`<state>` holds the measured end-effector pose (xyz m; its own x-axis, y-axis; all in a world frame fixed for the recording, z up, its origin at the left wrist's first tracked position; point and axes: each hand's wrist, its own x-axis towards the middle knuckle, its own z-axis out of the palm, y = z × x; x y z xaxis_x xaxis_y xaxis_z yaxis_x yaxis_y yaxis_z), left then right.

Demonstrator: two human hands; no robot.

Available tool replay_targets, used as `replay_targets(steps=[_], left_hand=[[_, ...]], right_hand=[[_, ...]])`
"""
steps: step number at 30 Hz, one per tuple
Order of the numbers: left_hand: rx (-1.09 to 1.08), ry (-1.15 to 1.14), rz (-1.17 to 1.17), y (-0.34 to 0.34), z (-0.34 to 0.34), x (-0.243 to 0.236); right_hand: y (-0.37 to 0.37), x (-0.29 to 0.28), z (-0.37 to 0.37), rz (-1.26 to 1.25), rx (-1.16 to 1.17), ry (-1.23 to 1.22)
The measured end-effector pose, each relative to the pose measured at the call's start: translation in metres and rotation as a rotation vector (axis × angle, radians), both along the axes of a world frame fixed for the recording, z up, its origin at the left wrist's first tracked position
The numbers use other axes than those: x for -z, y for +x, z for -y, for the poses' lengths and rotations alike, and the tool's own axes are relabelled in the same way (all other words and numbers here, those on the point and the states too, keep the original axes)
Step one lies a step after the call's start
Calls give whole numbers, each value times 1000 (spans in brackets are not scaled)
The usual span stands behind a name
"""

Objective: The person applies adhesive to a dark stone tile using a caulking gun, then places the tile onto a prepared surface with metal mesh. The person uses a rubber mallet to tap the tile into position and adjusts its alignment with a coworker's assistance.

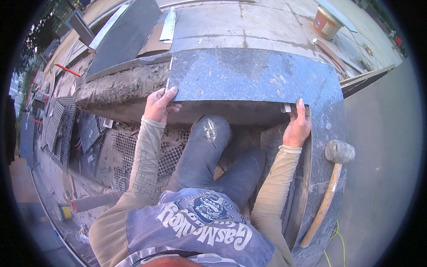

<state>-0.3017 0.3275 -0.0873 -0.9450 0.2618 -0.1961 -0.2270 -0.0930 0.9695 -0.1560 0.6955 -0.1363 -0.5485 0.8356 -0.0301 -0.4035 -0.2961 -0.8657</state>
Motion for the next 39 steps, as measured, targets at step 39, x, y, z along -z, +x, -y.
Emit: replay_targets(steps=[39], left_hand=[[256, -633, -431, -44, 38, 8]], right_hand=[[-5, 3, -2, 11, 31, 157]])
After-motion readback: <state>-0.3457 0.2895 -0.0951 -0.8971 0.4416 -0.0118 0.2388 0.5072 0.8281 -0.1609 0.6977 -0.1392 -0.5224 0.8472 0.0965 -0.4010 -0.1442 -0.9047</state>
